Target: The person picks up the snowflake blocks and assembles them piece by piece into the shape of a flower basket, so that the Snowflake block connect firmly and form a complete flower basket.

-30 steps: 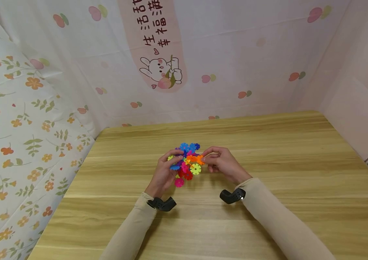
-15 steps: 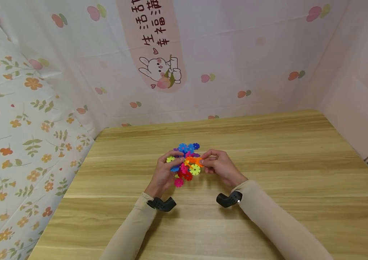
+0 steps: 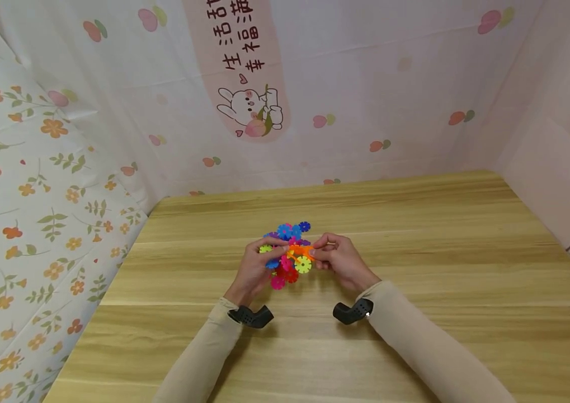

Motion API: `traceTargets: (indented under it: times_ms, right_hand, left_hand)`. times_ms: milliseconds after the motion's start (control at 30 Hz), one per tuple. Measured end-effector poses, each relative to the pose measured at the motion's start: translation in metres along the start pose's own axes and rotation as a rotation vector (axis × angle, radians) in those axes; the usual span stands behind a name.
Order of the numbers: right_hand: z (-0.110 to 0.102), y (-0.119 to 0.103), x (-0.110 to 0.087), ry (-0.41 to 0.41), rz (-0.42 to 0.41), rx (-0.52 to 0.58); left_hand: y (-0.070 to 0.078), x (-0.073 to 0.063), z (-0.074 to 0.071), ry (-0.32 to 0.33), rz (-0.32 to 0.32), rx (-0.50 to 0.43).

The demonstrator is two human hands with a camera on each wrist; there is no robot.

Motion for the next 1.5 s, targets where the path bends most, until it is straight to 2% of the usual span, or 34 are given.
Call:
traceTargets:
  times_ms: [133, 333, 500, 700, 867, 1067, 1267, 1500]
  right_hand:
    - [0.001, 0.000, 0.001, -0.003, -0.007, 0.040]
    - [-0.001, -0.004, 0.003, -0.006, 0.001, 0.066]
    - [-0.007, -0.009, 0.002, 0.028, 0.002, 0.034]
    - [0.001, -0.013, 0.003, 0.014, 0.005, 0.007]
    - [0.003, -0.012, 0.002, 0.017, 0.029, 0.023]
    - [0.001, -0.013, 0.002, 0.026, 0.018, 0.017]
    - [0.000, -0.015, 0.001, 0.038, -0.013, -0.001]
    - [0.002, -0.017, 0.001, 0.045, -0.093, 0.002]
  left_hand:
    - [-0.002, 0.000, -0.001, 0.009, -0.026, -0.016]
    - [-0.007, -0.001, -0.009, 0.084, -0.095, -0.164]
    - [-0.005, 0.002, -0.015, 0.139, -0.090, -0.247]
    - [-0.007, 0.003, -0.009, 0.122, -0.117, -0.296]
    - [-0.009, 0.003, -0.005, 0.115, -0.118, -0.282]
    - [-0.009, 0.002, -0.003, 0.100, -0.109, -0.225]
    - [-0.007, 0.001, -0.001, 0.078, -0.093, -0.160]
    - [-0.009, 0.000, -0.003, 0.092, -0.088, -0.114]
Point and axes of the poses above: each hand's wrist, its own x-axis towards the middle knuckle, its own z-axis out of the palm, y = z × x, the point moved 9 cm from there along x, towards the middle knuckle, and after that the axes turned 4 degrees about z, right-handed, at the moved point
